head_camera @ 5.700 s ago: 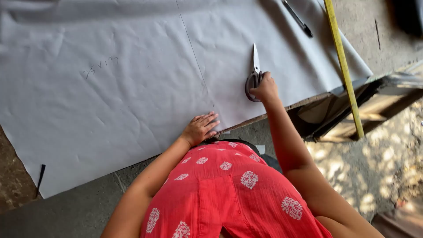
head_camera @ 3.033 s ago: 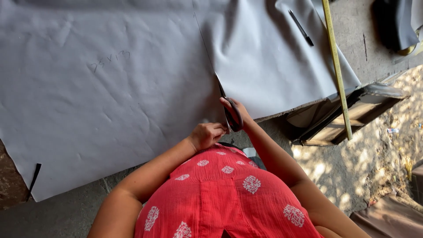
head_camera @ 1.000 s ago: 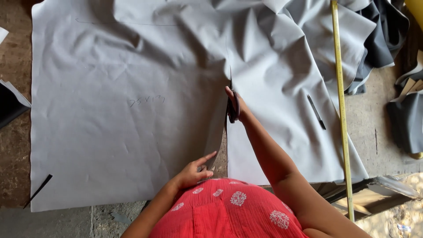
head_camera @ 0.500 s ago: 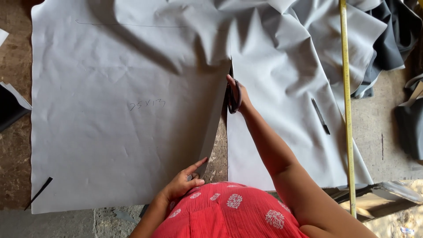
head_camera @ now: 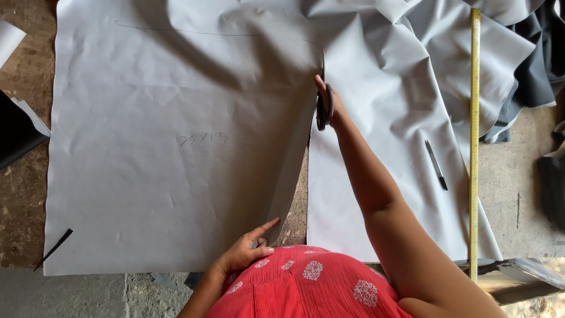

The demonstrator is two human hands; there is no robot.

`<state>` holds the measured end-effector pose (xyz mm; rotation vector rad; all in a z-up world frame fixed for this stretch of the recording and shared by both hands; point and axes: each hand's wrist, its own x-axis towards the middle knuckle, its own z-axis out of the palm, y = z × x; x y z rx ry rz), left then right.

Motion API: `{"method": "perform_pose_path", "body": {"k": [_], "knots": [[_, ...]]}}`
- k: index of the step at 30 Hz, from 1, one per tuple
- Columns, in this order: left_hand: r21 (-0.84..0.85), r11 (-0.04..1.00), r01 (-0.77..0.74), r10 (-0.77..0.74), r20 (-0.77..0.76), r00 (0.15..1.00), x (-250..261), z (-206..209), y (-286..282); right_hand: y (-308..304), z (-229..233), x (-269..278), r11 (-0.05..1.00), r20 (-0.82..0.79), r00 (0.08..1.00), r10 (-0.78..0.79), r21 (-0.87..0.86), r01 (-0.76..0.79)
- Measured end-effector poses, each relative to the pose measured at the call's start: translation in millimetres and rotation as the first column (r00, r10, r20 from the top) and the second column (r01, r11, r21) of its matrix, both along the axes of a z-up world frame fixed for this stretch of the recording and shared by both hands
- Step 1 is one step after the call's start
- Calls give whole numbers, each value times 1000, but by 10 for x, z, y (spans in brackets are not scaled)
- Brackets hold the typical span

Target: The person measures and marks a large sheet of white fabric with a yellow measuring tape and a pen, then cuts along the marked lines using scissors. They also handle a dark fabric piece and continue cutting the white fabric.

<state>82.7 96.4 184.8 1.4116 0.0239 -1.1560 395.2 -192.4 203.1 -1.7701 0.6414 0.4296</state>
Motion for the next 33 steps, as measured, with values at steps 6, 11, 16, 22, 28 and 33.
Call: {"method": "perform_pose_path", "body": {"k": [6, 11, 16, 22, 28, 33], "knots": [[-40, 999, -9, 9, 18, 1000, 3, 52, 10, -143, -295, 300, 1000, -6, 1000, -10, 14, 10], [4, 1000, 12, -12, -6, 1000, 44, 140, -32, -140, -17, 385, 1000, -18, 1000, 16, -8, -16], [-13, 997, -72, 71, -30, 997, -73, -188, -64, -224, -186, 606, 997, -30, 997, 70, -38, -71], [128, 957, -262, 133, 609, 782, -308, -866, -31, -187, -47, 597, 999, 16, 1000, -6, -32, 6], [504, 855, 123, -274, 238, 932, -371, -776, -204, -443, -142, 398, 997, -39, 997, 73, -26, -74], [143, 901, 409, -363, -266, 893, -469, -1124, -276, -643, 13, -224, 940, -84, 940, 331, -53, -336]]}}
